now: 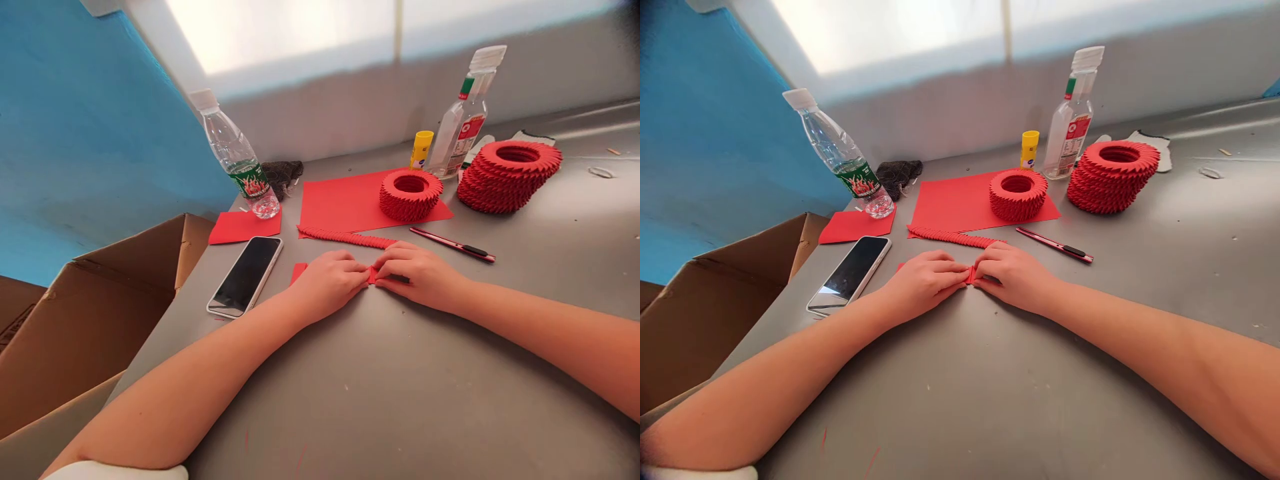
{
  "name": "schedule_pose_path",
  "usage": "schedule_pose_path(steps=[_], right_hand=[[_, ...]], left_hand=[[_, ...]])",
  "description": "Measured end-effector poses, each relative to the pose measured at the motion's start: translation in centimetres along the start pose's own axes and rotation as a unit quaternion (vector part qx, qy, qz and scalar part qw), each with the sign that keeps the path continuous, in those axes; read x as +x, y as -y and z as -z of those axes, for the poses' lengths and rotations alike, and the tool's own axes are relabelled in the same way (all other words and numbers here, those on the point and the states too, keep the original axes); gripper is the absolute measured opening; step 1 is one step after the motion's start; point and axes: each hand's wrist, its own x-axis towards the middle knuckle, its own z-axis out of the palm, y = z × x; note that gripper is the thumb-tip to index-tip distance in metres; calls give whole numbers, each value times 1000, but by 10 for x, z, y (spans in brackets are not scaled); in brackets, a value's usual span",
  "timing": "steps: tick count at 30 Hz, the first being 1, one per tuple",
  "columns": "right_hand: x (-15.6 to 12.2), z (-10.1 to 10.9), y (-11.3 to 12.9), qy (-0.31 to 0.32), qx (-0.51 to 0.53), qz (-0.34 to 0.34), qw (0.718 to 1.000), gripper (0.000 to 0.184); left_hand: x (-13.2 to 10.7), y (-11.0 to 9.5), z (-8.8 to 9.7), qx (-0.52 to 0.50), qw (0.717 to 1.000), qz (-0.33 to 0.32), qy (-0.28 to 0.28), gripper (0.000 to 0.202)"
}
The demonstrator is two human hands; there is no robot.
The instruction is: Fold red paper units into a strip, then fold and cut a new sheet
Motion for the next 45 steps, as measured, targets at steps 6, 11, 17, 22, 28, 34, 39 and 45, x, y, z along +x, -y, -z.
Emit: schedule_pose_path(steps=[6,11,17,22,28,34,39,45], right_hand=[[1,2,3,21,29,-19,999,12],[0,3,9,23,22,-66,997,11],[-2,-3,14,-29,-127,-46,990,20],[-2,-5,16,-29,-190,2,981,23],[0,-6,13,6,-200,37,979,27],[-1,-5,15,-24,-127,-13,992,22],[-4,-1,15,-12,-25,-64,998,20],[-4,-4,12,-34,4,-84,996,18]], left_hand=[[-1,2,0,4,999,-29,16,28],[0,2,-1,7,1000,-18,16,28],[-2,-2,-7,29,999,16,-13,27],[-2,-4,-10,31,999,18,-24,27],[-1,-2,-9,19,1000,6,-19,28],[-2,-2,-9,7,1000,20,-20,26],[-2,-1,-10,-5,999,18,-38,26],[-2,0,-9,-43,998,18,-34,26]])
